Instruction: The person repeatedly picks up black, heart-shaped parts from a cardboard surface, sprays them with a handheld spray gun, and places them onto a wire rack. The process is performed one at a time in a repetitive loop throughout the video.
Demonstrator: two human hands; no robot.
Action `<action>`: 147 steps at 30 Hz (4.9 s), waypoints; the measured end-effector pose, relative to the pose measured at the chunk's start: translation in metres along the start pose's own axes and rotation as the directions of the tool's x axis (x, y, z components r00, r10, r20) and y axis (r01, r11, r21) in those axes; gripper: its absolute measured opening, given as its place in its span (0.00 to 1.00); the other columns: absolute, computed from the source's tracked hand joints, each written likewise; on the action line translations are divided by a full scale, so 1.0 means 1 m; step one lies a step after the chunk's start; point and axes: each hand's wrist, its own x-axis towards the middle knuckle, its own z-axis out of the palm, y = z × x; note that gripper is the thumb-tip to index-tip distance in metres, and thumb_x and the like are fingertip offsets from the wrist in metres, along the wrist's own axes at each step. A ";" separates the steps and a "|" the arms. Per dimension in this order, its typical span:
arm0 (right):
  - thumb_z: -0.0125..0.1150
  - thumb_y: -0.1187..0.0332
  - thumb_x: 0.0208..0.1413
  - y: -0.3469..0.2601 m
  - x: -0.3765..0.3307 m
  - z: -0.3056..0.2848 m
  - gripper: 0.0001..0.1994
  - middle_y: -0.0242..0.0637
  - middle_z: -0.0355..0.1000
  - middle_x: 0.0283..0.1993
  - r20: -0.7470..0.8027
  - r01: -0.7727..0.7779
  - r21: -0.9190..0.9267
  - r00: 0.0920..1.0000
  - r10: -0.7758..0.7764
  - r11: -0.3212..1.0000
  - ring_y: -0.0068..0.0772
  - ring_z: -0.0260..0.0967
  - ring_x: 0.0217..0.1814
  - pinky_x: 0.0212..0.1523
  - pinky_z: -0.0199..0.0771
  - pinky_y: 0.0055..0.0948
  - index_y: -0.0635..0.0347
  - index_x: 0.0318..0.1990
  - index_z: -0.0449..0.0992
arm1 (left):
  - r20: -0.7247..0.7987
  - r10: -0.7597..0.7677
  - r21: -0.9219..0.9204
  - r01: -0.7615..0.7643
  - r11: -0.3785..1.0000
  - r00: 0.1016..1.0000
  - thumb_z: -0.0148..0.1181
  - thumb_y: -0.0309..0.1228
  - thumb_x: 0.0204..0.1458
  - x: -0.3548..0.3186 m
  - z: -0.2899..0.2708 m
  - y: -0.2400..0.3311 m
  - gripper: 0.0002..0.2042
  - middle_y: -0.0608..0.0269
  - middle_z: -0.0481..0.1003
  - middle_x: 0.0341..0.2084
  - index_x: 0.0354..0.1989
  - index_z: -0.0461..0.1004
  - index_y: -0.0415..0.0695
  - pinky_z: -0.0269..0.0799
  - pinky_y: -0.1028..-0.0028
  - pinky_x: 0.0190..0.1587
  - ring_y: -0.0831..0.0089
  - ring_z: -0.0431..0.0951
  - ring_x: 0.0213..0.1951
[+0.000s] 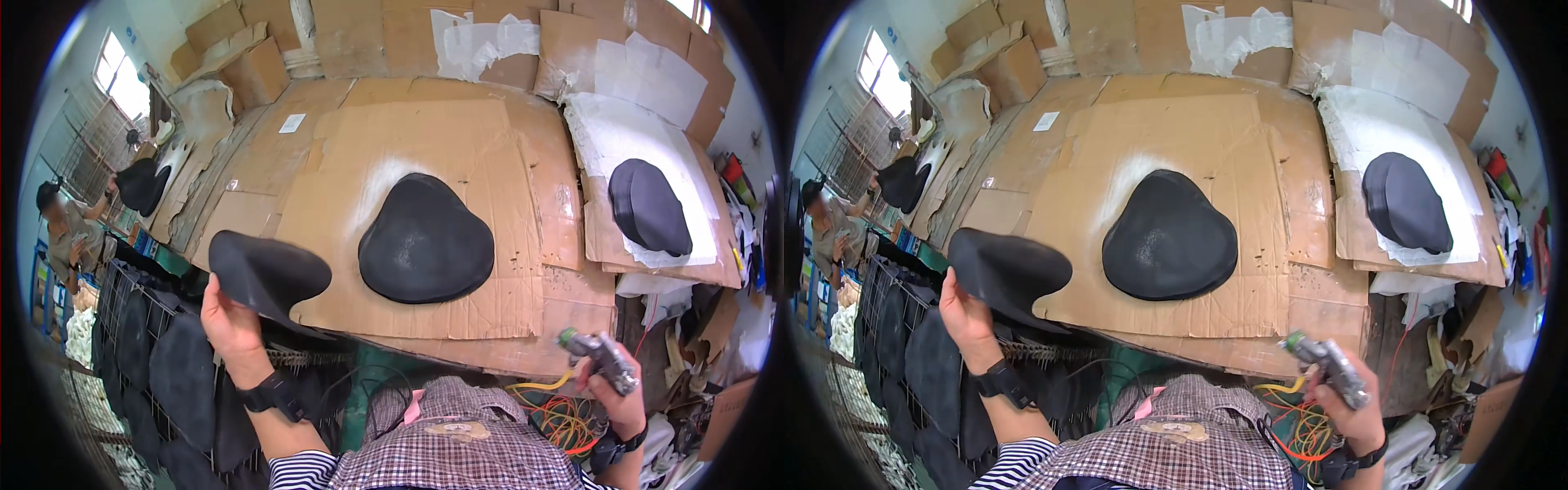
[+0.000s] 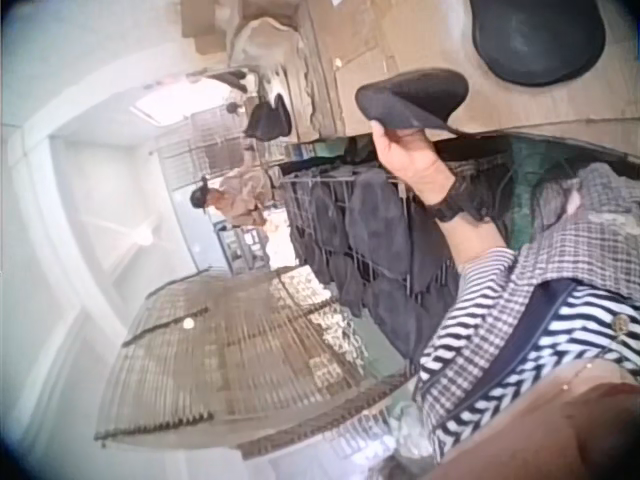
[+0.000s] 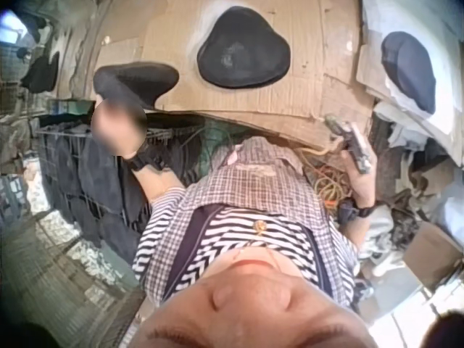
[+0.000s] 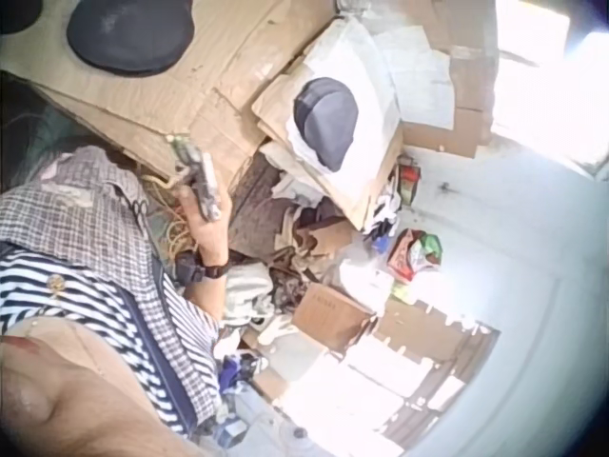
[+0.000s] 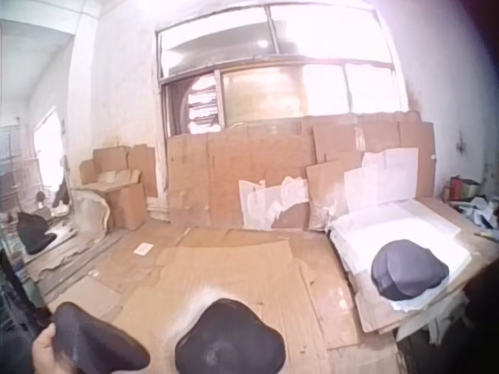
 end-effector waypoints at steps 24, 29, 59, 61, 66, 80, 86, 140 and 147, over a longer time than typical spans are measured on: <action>0.66 0.63 0.47 -0.009 -0.039 0.013 0.31 0.35 0.70 0.31 -0.161 -0.004 -0.118 0.987 -0.015 0.993 0.22 0.67 0.30 0.32 0.70 0.21 0.69 0.56 0.62 | -0.088 0.051 -0.076 -0.058 0.995 0.995 0.46 0.29 0.57 -0.041 -0.034 0.036 0.15 0.53 0.71 0.49 0.49 0.68 0.34 0.60 0.60 0.59 0.60 0.70 0.53; 0.67 0.68 0.45 -0.006 -0.043 0.019 0.28 0.36 0.71 0.31 0.017 -0.075 -0.030 0.997 0.075 0.997 0.23 0.69 0.30 0.33 0.70 0.22 0.70 0.53 0.64 | -0.074 0.038 -0.085 -0.044 0.995 0.997 0.46 0.29 0.57 -0.040 -0.034 0.034 0.15 0.54 0.72 0.49 0.49 0.68 0.34 0.60 0.61 0.59 0.61 0.70 0.52; 0.64 0.70 0.47 -0.016 -0.009 0.026 0.25 0.32 0.71 0.33 -0.003 0.053 -0.074 0.999 -0.054 0.996 0.21 0.68 0.33 0.35 0.71 0.22 0.68 0.53 0.65 | -0.069 0.004 -0.105 -0.012 0.994 0.998 0.44 0.29 0.58 -0.042 -0.032 0.023 0.15 0.51 0.71 0.49 0.50 0.67 0.33 0.62 0.59 0.58 0.59 0.70 0.53; 0.64 0.71 0.47 -0.014 -0.007 0.027 0.24 0.33 0.71 0.32 0.000 0.086 -0.056 0.996 -0.086 0.995 0.22 0.69 0.33 0.35 0.72 0.23 0.68 0.52 0.65 | -0.065 0.000 -0.112 -0.007 0.994 0.998 0.44 0.29 0.57 -0.043 -0.031 0.022 0.15 0.51 0.71 0.49 0.50 0.67 0.33 0.62 0.59 0.58 0.59 0.70 0.53; 0.65 0.70 0.46 -0.004 -0.030 0.013 0.26 0.35 0.71 0.31 0.130 0.036 -0.121 0.991 -0.020 0.992 0.24 0.70 0.32 0.35 0.73 0.24 0.67 0.53 0.64 | -0.073 0.010 -0.105 -0.018 0.994 0.997 0.45 0.29 0.57 -0.045 -0.025 0.020 0.15 0.51 0.71 0.49 0.50 0.67 0.33 0.61 0.58 0.59 0.59 0.70 0.53; 0.65 0.67 0.46 0.009 -0.032 0.013 0.26 0.37 0.70 0.29 -0.166 0.054 0.073 0.985 -0.042 0.996 0.25 0.69 0.29 0.32 0.70 0.23 0.69 0.52 0.65 | 0.082 -0.027 -0.130 0.038 0.991 0.996 0.44 0.29 0.57 -0.037 -0.020 0.009 0.16 0.51 0.71 0.49 0.50 0.67 0.33 0.60 0.60 0.59 0.58 0.70 0.53; 0.59 0.71 0.48 0.040 -0.030 -0.015 0.14 0.36 0.70 0.26 -0.264 0.118 -0.032 0.957 -0.122 0.993 0.26 0.70 0.25 0.26 0.72 0.24 0.66 0.42 0.69 | -0.088 0.014 -0.138 -0.026 0.990 0.996 0.49 0.27 0.53 -0.052 -0.007 0.012 0.13 0.54 0.74 0.45 0.45 0.71 0.36 0.62 0.60 0.58 0.60 0.72 0.49; 0.48 0.79 0.47 0.250 0.107 0.013 0.27 0.42 0.71 0.40 0.199 -0.111 -0.644 0.931 0.306 0.757 0.28 0.67 0.24 0.22 0.69 0.28 0.50 0.58 0.65 | -0.128 0.084 -0.137 -0.102 0.985 0.988 0.48 0.27 0.53 -0.042 0.020 -0.002 0.06 0.58 0.76 0.35 0.34 0.71 0.39 0.70 0.61 0.47 0.65 0.76 0.40; 0.48 0.79 0.47 0.245 0.104 0.014 0.29 0.43 0.71 0.41 0.189 -0.128 -0.639 0.930 0.316 0.758 0.28 0.67 0.24 0.22 0.69 0.27 0.48 0.60 0.63 | -0.078 0.078 -0.192 -0.092 0.977 0.994 0.48 0.27 0.53 -0.044 0.005 -0.001 0.13 0.54 0.75 0.42 0.44 0.70 0.35 0.66 0.61 0.54 0.61 0.74 0.46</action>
